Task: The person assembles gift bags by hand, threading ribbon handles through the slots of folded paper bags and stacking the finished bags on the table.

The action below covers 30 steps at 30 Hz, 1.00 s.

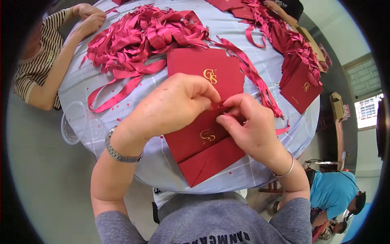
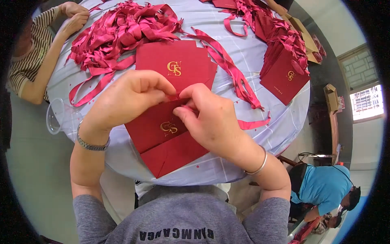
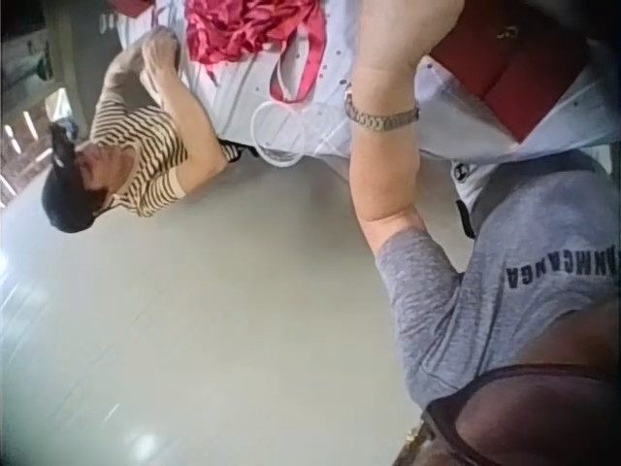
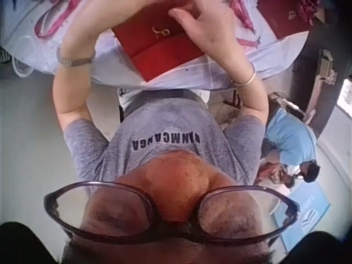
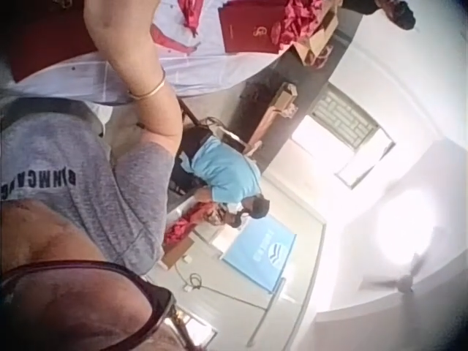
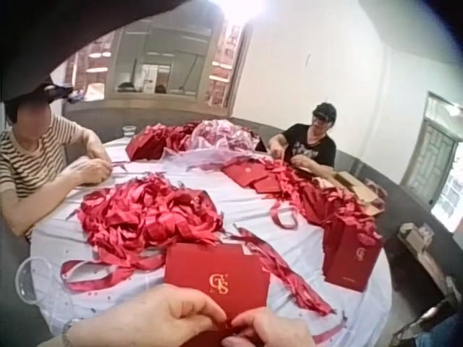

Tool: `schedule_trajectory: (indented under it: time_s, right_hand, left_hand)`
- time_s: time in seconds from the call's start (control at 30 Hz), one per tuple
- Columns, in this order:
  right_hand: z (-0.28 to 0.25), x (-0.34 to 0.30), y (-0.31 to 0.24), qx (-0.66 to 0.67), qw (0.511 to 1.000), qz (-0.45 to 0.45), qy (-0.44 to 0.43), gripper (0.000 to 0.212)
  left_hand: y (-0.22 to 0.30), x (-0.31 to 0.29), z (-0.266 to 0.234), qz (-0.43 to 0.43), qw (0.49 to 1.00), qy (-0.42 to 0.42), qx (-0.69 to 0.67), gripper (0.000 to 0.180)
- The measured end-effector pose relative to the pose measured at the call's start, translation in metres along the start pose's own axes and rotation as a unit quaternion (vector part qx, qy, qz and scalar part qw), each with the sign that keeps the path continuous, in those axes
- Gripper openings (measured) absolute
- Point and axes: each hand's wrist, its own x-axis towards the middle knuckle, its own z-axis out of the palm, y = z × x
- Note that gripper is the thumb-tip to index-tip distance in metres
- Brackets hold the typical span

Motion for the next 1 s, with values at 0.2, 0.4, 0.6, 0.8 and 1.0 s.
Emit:
schedule_trajectory:
  time_s: [0.2, 0.4, 0.6, 0.8, 1.0]
  right_hand:
    - [0.0, -0.003, 0.007, 0.002, 0.997, -0.076, 0.022, 0.026]
    - [0.001, 0.0, 0.005, 0.021, 0.997, -0.078, -0.003, 0.027]
    - [-0.004, 0.011, 0.002, 0.026, 0.996, -0.003, -0.086, 0.029]
    - [-0.005, 0.004, 0.023, 0.128, 0.99, 0.016, -0.058, 0.031]
    - [-0.01, 0.007, 0.019, 0.101, 0.987, 0.068, -0.106, 0.032]
  left_hand:
    - [0.005, 0.01, -0.003, 0.045, 0.989, -0.074, 0.118, 0.016]
    - [-0.001, 0.011, -0.002, 0.091, 0.983, -0.09, 0.128, 0.014]
    - [-0.013, 0.011, -0.005, 0.215, 0.943, -0.005, 0.256, 0.008]
    - [-0.013, 0.012, -0.028, 0.082, 0.953, 0.159, 0.245, 0.008]
    - [-0.014, 0.011, -0.046, 0.062, 0.933, 0.244, 0.256, 0.013]
